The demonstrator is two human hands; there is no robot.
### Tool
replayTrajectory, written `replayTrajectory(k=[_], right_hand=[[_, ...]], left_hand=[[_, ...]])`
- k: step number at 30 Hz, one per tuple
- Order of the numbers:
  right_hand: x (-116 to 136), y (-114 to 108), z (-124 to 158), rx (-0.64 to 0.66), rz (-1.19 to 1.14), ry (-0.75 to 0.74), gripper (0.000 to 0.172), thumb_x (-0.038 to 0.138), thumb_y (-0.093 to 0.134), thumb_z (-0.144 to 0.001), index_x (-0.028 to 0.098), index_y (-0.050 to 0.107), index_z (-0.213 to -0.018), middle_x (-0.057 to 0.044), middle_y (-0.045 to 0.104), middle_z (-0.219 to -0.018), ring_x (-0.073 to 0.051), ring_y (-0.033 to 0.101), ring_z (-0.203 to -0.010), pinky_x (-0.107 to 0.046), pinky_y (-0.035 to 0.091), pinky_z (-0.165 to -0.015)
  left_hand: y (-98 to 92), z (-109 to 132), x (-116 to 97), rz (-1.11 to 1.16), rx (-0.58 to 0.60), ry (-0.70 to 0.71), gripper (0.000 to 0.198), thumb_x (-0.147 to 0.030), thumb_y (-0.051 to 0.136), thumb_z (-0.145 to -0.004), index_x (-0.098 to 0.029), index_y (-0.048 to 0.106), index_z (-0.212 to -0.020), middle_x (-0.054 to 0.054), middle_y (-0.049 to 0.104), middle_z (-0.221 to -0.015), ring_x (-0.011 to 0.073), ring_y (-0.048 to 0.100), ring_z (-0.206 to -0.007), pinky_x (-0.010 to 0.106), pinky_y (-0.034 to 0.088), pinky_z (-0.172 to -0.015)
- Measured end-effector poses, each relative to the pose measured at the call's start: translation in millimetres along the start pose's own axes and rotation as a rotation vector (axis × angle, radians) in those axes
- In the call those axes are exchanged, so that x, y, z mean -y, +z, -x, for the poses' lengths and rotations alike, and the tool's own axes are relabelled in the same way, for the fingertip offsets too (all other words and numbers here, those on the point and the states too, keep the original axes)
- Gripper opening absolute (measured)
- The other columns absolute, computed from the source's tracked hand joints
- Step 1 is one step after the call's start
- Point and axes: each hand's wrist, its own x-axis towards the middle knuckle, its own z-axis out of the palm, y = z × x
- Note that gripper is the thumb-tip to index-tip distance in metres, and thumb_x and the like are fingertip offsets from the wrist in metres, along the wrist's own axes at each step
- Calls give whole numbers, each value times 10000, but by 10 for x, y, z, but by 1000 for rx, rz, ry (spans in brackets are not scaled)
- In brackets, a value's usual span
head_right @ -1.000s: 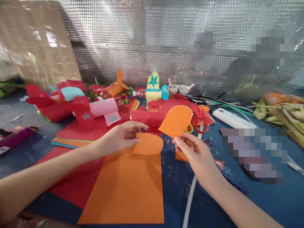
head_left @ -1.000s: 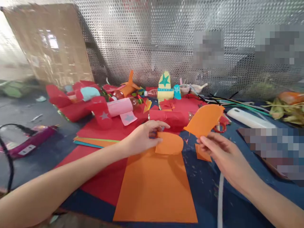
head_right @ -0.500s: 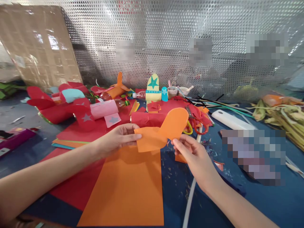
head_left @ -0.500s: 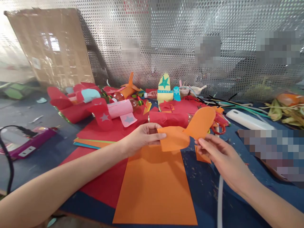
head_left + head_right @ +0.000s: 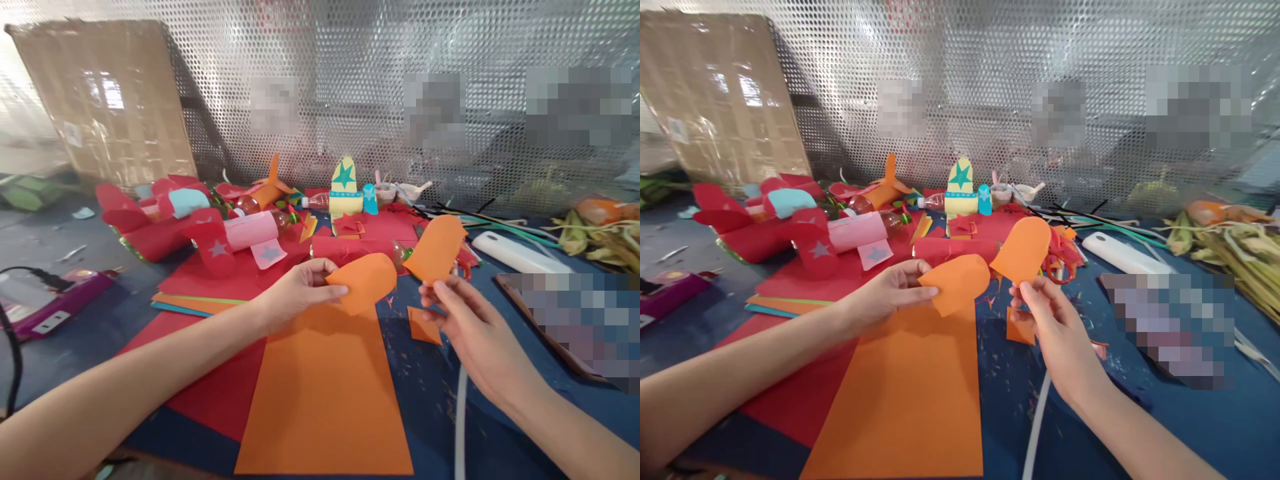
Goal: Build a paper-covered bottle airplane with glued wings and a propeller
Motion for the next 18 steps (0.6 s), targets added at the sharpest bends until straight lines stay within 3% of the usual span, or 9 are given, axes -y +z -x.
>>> replayTrajectory(k=[4,7,12,16,18], right_hand=[[18,28,12,61,-86,64,261,447,822,-630,268,679,-754,9,680,-964,-152,601,-903,-216,536,-701],[19,31,23,125,-151,130,208,408,798,-684,288,672,-799,17,691,-1046,-140,634,-865,-228,545,-701],[29,26,28,195,-253,206,194,416,741,-751,287,630,-845,-5,731,-1005,-160,674,-839,-256,547,-671],[64,51,32,193,-220,240,262,454,710,-762,274,581,-902,-33,740,-1002,-181,682,-842,-273,540,-653],[81,67,40,173,-199,240,265,454,705,-764,266,562,-884,-41,745,-990,-176,685,-802,-262,531,-618]], left_hand=[[25,12,36,16,14,7,383,-278,820,-616,-189,493,-795,-21,678,-755,113,641,-664,216,478,-606],[52,31,55,-74,8,88,317,-248,777,-651,-187,497,-788,-15,670,-776,123,643,-682,230,488,-621],[98,129,20,-486,6,437,84,-113,588,-758,-179,545,-727,56,691,-989,175,648,-942,279,499,-804],[115,202,-30,-868,8,778,207,-33,490,-788,-208,578,-720,66,713,-1024,192,627,-1027,338,474,-906],[113,214,-38,-970,20,867,235,-32,470,-815,-218,587,-733,69,716,-1047,191,625,-1044,343,476,-912]])
